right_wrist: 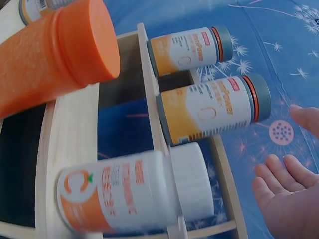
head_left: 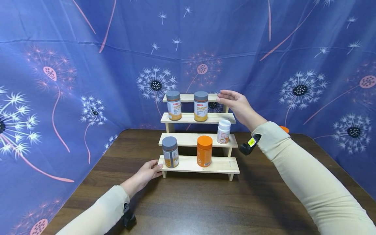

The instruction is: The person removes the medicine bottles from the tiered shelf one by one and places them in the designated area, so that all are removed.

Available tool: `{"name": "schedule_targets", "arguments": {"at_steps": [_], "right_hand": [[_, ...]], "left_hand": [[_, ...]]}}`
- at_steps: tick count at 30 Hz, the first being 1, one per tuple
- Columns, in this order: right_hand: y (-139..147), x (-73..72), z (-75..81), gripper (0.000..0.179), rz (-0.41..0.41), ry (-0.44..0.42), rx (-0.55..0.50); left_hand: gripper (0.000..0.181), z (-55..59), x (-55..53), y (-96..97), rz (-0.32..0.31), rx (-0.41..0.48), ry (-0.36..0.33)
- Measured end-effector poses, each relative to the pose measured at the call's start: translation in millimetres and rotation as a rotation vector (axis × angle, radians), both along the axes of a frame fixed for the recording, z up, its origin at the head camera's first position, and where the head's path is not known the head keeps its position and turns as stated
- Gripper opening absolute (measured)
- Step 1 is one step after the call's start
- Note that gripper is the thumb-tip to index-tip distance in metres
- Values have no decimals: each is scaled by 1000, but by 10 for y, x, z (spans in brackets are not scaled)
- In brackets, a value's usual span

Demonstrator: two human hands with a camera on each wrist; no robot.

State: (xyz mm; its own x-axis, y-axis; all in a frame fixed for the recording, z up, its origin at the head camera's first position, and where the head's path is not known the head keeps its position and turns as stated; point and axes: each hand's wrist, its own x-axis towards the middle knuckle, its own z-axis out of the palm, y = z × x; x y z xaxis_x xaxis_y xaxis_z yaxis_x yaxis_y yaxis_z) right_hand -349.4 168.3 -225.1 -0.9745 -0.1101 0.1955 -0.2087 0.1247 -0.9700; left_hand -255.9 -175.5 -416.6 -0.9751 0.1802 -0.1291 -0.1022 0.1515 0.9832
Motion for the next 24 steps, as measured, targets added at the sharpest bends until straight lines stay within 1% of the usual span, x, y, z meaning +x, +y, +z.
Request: {"name": "schedule_targets", "arguments": {"at_steps": [6, 13, 19, 24], "right_hand": [[-136, -46, -15, 59, 5, -21, -35], [-232, -132, -42, 61, -13, -56, -41], [-352, -172, -6, 64, 18, -61, -40], [-459, -216, 29, 67, 23, -94, -41]], "left_hand": [[40, -8, -8, -9, -5, -3, 1], [40, 25, 3, 8, 1, -27, -17], [39, 31, -5, 8, 2, -17, -1], [39, 31, -9, 2, -7, -24, -2]]}}
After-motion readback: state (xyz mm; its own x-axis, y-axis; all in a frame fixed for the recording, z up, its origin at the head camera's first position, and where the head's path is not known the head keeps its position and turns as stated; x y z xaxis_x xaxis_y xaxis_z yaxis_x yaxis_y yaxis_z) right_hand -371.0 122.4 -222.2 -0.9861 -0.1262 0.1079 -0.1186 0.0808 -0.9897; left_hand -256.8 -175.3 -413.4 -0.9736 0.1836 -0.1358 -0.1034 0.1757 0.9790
